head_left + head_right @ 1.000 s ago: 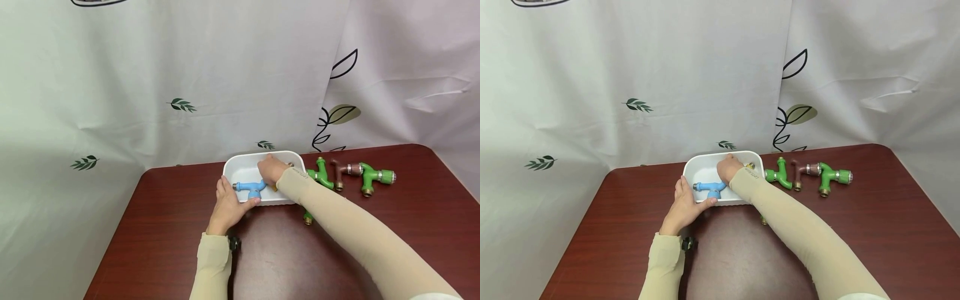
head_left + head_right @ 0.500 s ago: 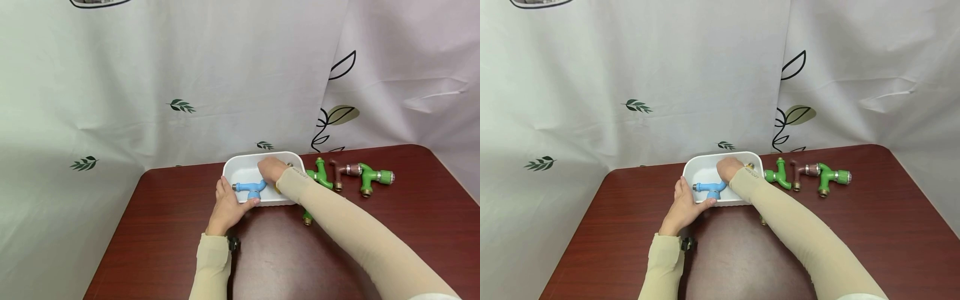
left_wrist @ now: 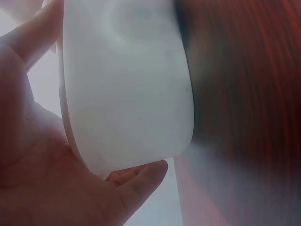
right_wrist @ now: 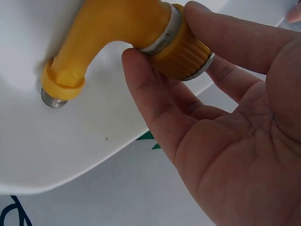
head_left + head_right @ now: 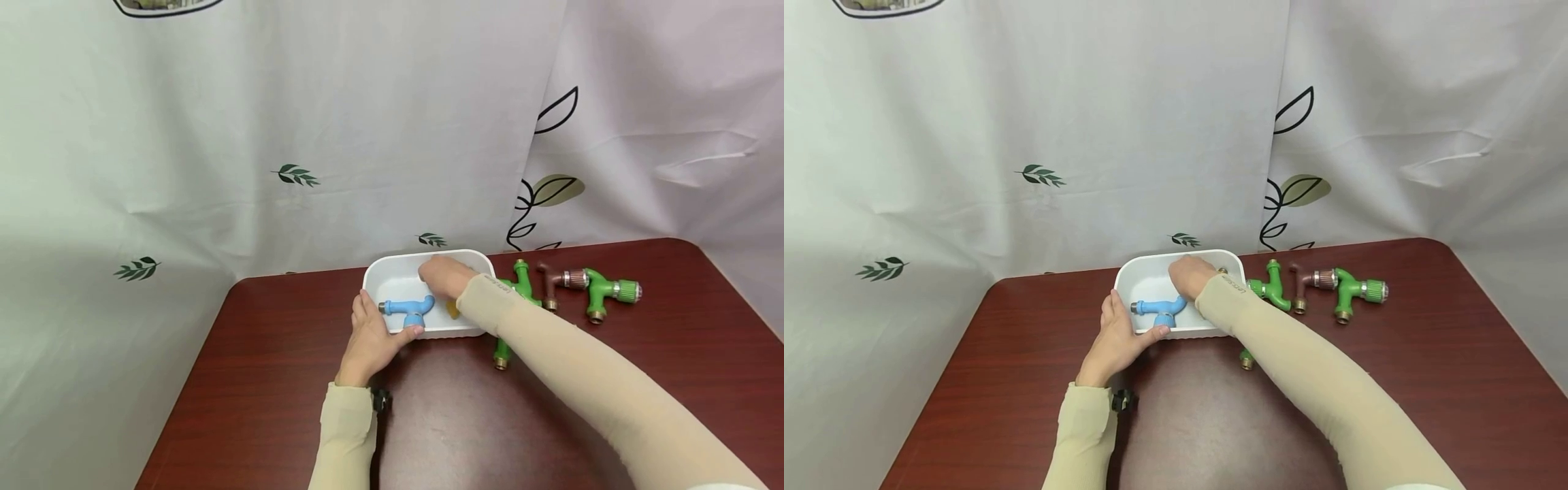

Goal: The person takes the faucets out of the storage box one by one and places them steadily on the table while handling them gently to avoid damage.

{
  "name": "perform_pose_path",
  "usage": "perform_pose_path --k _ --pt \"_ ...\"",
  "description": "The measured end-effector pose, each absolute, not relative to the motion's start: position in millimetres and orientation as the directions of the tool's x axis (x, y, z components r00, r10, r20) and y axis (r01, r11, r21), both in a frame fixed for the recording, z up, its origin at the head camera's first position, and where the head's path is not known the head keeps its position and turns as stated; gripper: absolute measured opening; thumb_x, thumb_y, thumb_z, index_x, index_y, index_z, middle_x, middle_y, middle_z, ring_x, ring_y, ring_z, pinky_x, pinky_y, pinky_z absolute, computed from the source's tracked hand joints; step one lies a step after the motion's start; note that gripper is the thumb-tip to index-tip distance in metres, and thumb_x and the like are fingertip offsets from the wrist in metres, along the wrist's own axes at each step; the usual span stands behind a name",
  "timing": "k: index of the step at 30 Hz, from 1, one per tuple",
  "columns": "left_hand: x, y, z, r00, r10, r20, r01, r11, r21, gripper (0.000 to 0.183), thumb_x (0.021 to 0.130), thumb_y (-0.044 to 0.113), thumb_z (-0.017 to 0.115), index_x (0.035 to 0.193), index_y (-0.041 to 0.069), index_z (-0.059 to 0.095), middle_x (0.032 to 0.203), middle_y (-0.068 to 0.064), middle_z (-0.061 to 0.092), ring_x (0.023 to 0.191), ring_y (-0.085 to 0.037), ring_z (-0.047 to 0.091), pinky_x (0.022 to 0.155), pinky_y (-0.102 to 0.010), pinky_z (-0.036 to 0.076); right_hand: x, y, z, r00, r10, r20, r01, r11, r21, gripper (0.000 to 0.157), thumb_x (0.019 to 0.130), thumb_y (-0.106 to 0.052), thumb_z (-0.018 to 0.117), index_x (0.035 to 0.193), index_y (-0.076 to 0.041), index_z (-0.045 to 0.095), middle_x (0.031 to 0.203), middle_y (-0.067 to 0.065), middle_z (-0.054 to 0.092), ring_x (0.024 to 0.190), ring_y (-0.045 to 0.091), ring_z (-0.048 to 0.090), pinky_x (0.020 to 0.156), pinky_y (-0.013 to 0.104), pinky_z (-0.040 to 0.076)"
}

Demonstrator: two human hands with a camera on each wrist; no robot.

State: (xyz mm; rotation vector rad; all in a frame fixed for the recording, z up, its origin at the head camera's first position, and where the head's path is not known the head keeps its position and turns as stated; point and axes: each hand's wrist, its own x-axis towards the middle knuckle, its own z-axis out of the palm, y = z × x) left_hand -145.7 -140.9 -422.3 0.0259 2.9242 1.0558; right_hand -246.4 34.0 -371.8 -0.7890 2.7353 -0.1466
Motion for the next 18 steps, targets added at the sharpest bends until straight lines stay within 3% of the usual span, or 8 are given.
perform_pose_path --k 6,18 --pt "-145.8 -140.5 -422.5 -1.0 0.023 -0.021 0.004 0.771 0.637 0.13 0.08 0.057 0.079 0.156 -0.011 -0.002 0.162 -0.027 0.003 0.148 -0.045 0.013 0.112 -0.05 0.034 -245.3 38.6 -368.6 -0.798 -0.549 -0.25 -0.514 0.836 -0.193 0.031 0.098 0.003 0.052 0.123 -0.002 0.07 0.124 0.017 0.066 0.118 0.03 0.059 0.103 0.041 0.045" --pt "-145.6 -140.9 -422.5 -1.0 0.017 -0.024 -0.002 0.769 0.64 0.131 0.079 0.056 0.08 0.156 -0.011 -0.002 0.162 -0.026 0.005 0.147 -0.044 0.015 0.11 -0.05 0.036 -242.9 49.3 -362.4 -0.782 -0.56 -0.273 -0.517 0.828 -0.216 0.034 0.098 0.003 0.049 0.126 -0.002 0.068 0.126 0.016 0.065 0.119 0.029 0.057 0.103 0.042 0.045"
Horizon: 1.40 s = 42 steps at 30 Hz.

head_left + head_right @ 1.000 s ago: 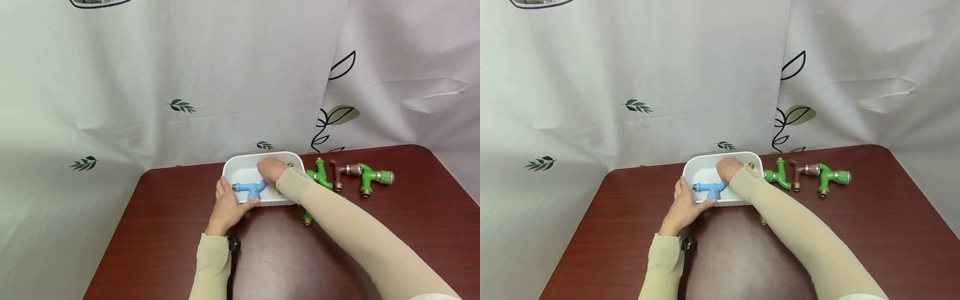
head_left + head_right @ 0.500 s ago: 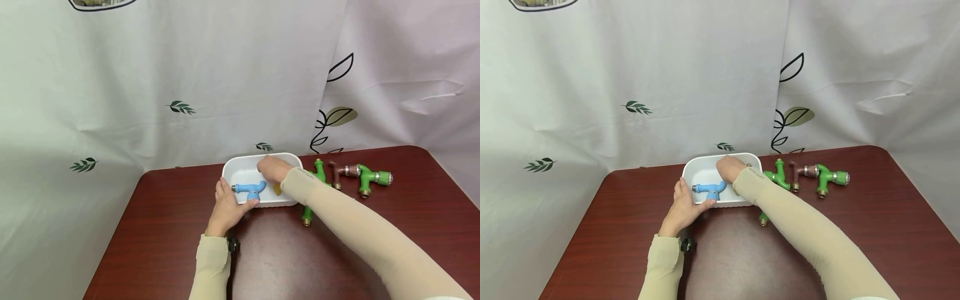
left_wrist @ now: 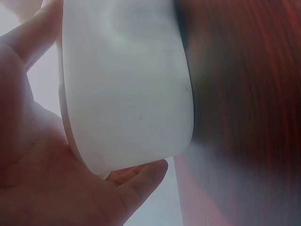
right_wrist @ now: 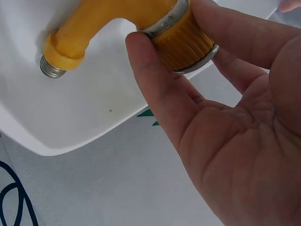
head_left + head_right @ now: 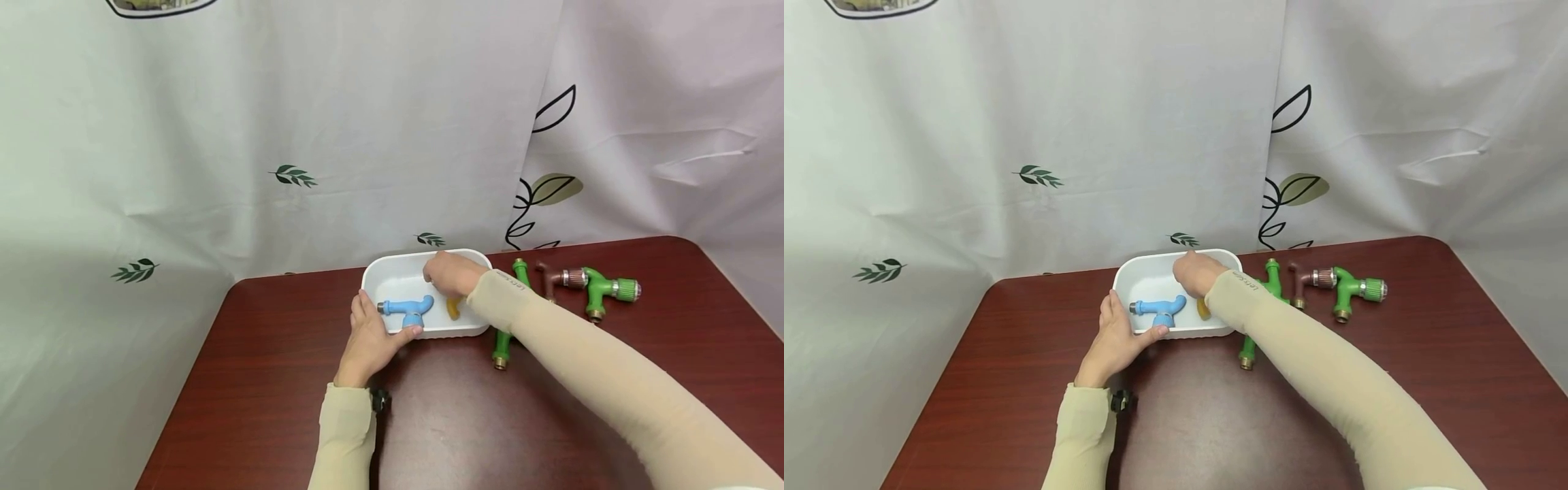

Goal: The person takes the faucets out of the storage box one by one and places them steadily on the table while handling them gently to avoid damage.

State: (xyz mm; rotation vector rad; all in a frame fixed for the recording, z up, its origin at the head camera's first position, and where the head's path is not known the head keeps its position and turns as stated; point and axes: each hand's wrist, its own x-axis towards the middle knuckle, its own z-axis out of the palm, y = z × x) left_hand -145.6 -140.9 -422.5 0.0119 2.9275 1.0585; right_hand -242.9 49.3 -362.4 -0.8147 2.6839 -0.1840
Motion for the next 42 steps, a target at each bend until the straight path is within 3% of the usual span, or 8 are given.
perform_pose_path --k 16,26,33,42 --pt "-145.0 -139.9 -422.4 -0.999 0.014 -0.04 -0.014 0.77 0.638 0.131 0.08 0.058 0.079 0.156 -0.009 -0.004 0.163 -0.024 0.004 0.148 -0.042 0.014 0.11 -0.05 0.037 -240.2 60.6 -348.9 -0.77 -0.573 -0.281 -0.523 0.819 -0.236 0.034 0.096 -0.003 0.06 0.13 -0.003 0.066 0.128 0.015 0.064 0.122 0.029 0.054 0.101 0.042 0.046" --pt "-145.0 -140.9 -422.0 -0.999 0.012 -0.045 -0.019 0.771 0.636 0.132 0.079 0.059 0.079 0.156 -0.008 -0.005 0.163 -0.024 0.003 0.148 -0.042 0.013 0.11 -0.05 0.036 -235.4 67.9 -342.3 -0.78 -0.589 -0.211 -0.539 0.804 -0.25 0.032 0.094 -0.006 0.067 0.126 -0.002 0.067 0.118 0.013 0.066 0.112 0.027 0.056 0.094 0.039 0.049" --pt "-145.3 -140.6 -422.7 -0.999 0.008 -0.045 -0.023 0.772 0.636 0.132 0.079 0.059 0.079 0.157 -0.008 -0.005 0.163 -0.024 0.003 0.148 -0.041 0.014 0.11 -0.051 0.037 -229.4 73.2 -340.4 -0.804 -0.569 -0.171 -0.517 0.812 -0.272 0.032 0.094 -0.008 0.069 0.126 -0.004 0.066 0.114 0.014 0.059 0.103 0.026 0.055 0.088 0.039 0.05" --pt "-145.1 -140.0 -422.7 -0.999 0.012 -0.042 -0.018 0.77 0.638 0.131 0.08 0.058 0.079 0.157 -0.008 -0.005 0.163 -0.024 0.003 0.148 -0.042 0.014 0.11 -0.051 0.037 -222.7 89.2 -341.4 -0.796 -0.604 -0.053 -0.561 0.767 -0.313 0.026 0.092 -0.005 0.072 0.118 -0.003 0.066 0.109 0.014 0.059 0.097 0.025 0.058 0.084 0.04 0.052"
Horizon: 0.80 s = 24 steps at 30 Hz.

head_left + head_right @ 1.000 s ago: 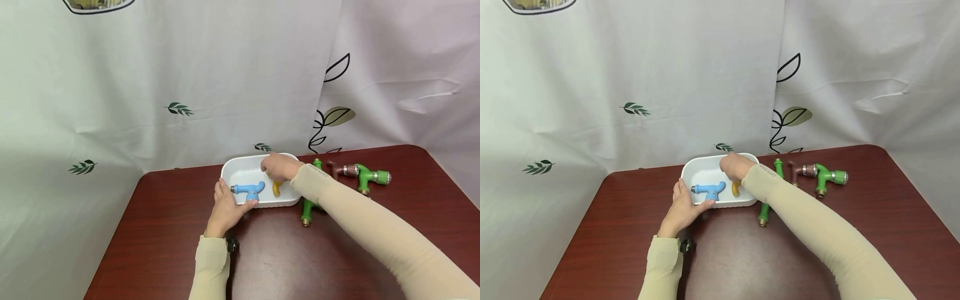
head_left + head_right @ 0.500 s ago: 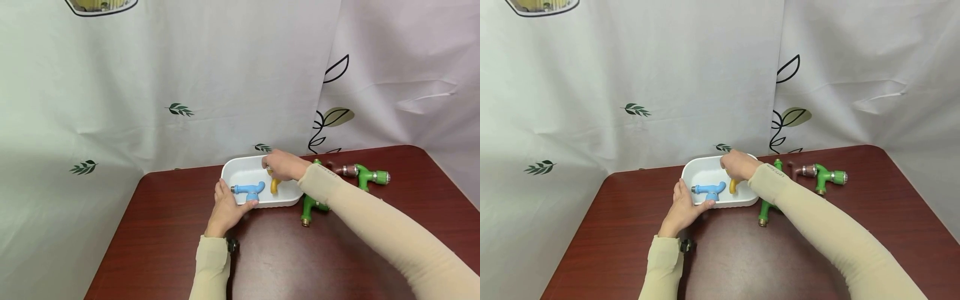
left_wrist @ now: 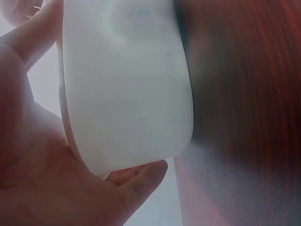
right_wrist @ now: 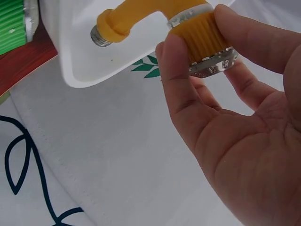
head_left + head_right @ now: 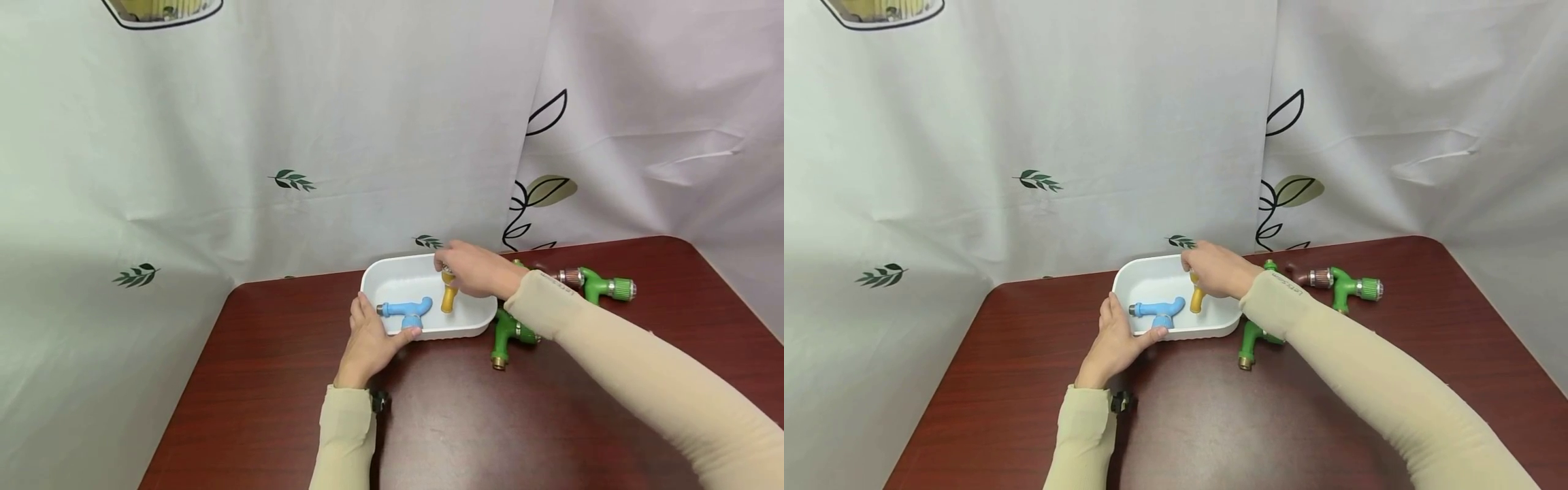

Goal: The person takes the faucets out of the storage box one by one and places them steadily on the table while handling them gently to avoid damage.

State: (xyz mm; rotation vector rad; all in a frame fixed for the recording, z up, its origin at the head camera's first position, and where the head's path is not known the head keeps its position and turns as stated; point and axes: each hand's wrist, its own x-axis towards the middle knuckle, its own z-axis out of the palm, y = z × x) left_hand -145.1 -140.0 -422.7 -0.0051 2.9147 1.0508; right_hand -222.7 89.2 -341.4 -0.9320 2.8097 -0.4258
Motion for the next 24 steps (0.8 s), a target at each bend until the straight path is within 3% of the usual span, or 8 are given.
perform_pose_path --k 24 --pt "-145.5 -139.7 -424.0 -0.999 0.001 -0.04 -0.024 0.779 0.627 0.133 0.079 0.059 0.079 0.157 -0.008 -0.004 0.163 -0.025 0.005 0.147 -0.041 0.015 0.11 -0.05 0.037 -203.2 124.1 -346.2 -0.785 -0.588 0.194 -0.613 0.693 -0.379 0.021 0.085 0.0 0.077 0.103 -0.005 0.067 0.094 0.004 0.064 0.086 0.023 0.059 0.08 0.04 0.05"
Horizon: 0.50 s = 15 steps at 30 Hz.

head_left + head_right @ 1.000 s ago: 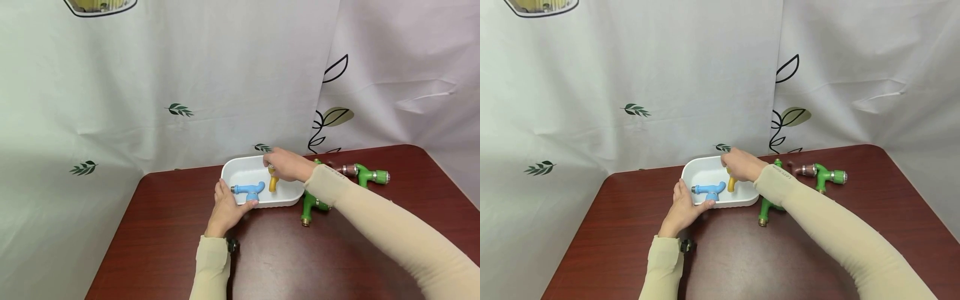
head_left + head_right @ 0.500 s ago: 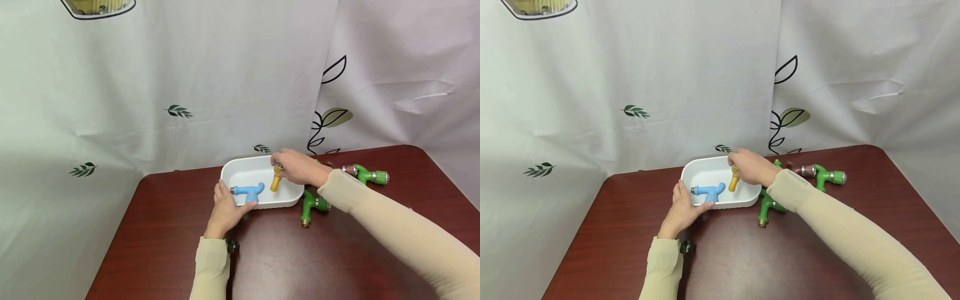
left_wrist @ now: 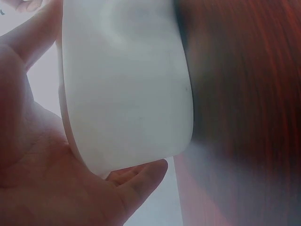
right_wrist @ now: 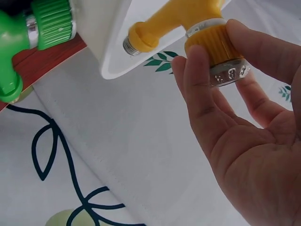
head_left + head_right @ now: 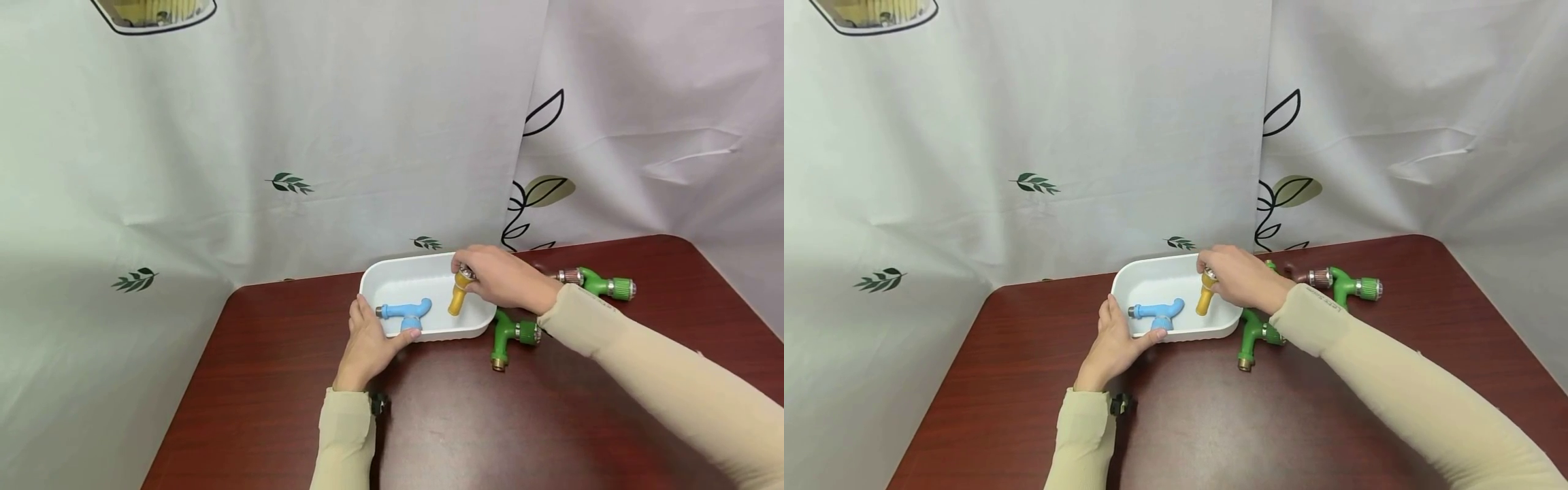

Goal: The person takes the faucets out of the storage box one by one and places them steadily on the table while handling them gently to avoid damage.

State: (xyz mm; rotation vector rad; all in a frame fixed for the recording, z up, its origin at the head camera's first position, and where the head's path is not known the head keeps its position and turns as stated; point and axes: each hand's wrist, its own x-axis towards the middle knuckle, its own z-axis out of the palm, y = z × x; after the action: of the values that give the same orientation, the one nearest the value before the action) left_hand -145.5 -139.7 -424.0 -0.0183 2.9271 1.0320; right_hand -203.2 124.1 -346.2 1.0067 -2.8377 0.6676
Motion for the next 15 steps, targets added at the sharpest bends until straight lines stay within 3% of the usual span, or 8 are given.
perform_pose_path --k 15 --pt "-145.5 -140.1 -425.9 -0.999 0.004 -0.036 -0.019 0.778 0.629 0.132 0.079 0.058 0.079 0.157 -0.008 -0.004 0.162 -0.024 0.005 0.147 -0.041 0.016 0.11 -0.05 0.037 -193.7 148.6 -352.9 -0.803 -0.529 0.274 -0.594 0.675 -0.438 0.024 0.083 -0.003 0.078 0.104 -0.01 0.071 0.096 0.002 0.067 0.087 0.021 0.06 0.079 0.04 0.05"
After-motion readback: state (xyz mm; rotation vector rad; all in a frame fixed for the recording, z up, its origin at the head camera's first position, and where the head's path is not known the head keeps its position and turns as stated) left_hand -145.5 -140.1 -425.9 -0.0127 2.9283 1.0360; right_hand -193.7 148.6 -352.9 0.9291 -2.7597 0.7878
